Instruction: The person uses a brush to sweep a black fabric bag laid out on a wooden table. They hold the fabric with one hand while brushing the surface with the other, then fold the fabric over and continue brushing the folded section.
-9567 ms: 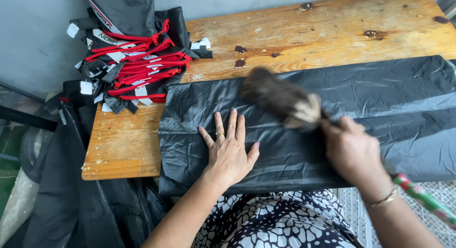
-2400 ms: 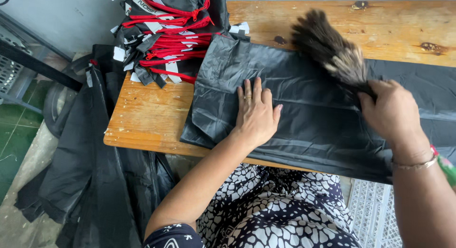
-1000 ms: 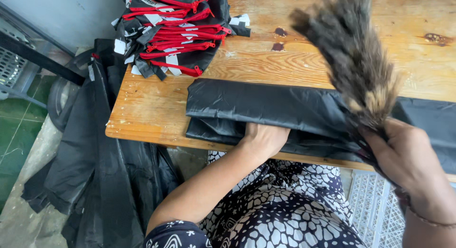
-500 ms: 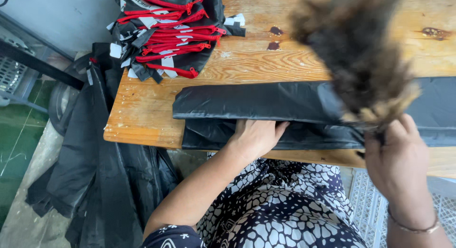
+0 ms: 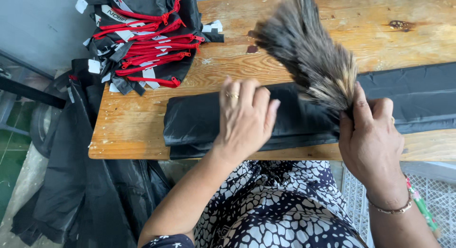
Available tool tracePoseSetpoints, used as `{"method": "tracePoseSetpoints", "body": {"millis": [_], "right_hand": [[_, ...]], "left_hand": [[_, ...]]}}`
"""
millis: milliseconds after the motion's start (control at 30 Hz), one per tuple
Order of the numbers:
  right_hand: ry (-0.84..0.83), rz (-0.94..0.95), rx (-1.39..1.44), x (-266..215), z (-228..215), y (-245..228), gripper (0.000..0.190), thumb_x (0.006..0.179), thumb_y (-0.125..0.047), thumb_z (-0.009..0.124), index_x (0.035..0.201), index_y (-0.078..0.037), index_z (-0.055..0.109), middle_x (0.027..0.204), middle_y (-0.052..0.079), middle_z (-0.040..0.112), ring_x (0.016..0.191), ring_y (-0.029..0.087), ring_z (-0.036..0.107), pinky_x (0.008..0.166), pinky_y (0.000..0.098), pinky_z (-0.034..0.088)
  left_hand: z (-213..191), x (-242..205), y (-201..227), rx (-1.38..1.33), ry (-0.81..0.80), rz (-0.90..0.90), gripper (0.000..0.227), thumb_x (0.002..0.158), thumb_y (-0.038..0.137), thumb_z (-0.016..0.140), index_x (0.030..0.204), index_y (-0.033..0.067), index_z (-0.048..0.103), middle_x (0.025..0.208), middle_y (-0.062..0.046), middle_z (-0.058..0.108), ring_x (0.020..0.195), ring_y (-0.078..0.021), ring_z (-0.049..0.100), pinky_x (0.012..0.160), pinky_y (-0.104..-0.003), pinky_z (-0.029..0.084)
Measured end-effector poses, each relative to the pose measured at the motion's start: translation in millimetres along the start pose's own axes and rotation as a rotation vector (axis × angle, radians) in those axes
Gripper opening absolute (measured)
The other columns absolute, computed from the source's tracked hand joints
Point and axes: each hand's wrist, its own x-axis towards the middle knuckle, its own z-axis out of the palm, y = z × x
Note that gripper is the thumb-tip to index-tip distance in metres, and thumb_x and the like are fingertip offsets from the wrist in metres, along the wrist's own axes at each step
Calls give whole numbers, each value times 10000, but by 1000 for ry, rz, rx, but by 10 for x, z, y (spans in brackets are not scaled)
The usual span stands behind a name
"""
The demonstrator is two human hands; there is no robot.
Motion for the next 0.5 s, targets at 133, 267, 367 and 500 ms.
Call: {"method": "tracePoseSetpoints", "body": {"millis": [133, 267, 367, 500], "right_hand": [[-25, -22, -96, 27, -13, -123, 683, 1025, -255, 544, 1685, -176, 388, 1082, 186, 461, 777, 467, 630, 517, 622, 549], [14, -155, -188, -14, 224, -349, 732, 952, -180, 554, 1659, -320, 424, 1086, 86, 516, 575, 281, 581, 329, 421, 490], [-40, -306, -143, -59, 506, -435, 585, 985, -79, 570, 1510, -338, 582, 939, 78, 433, 482, 188, 467, 253, 314, 410], [-274, -143, -185, -10, 655, -211, 692, 817, -155, 560, 1455, -420, 598, 1073, 64, 564, 827, 367, 754, 642, 521, 641]], "left_hand": [[494, -161, -313, 184, -253, -191, 551, 992, 402, 568, 1367, -1, 550, 1560, -290, 382, 1477, -543, 256, 1181, -771, 162], [715, -401, -348, 134, -365, -222, 638, 1003, 431, 510, 1467, -6, 481, 1611, -303, 312, 1506, -559, 197, 1167, -787, 111], [786, -529, -326, 95, -437, -177, 499, 927, 299, 481, 1403, 234, 617, 1137, -110, 750, 1103, -415, 646, 1152, -809, 36], [708, -480, -261, 45, -585, -382, 650, 964, 399, 393, 1489, 20, 453, 1512, -267, 463, 1452, -500, 338, 1191, -746, -38]]}}
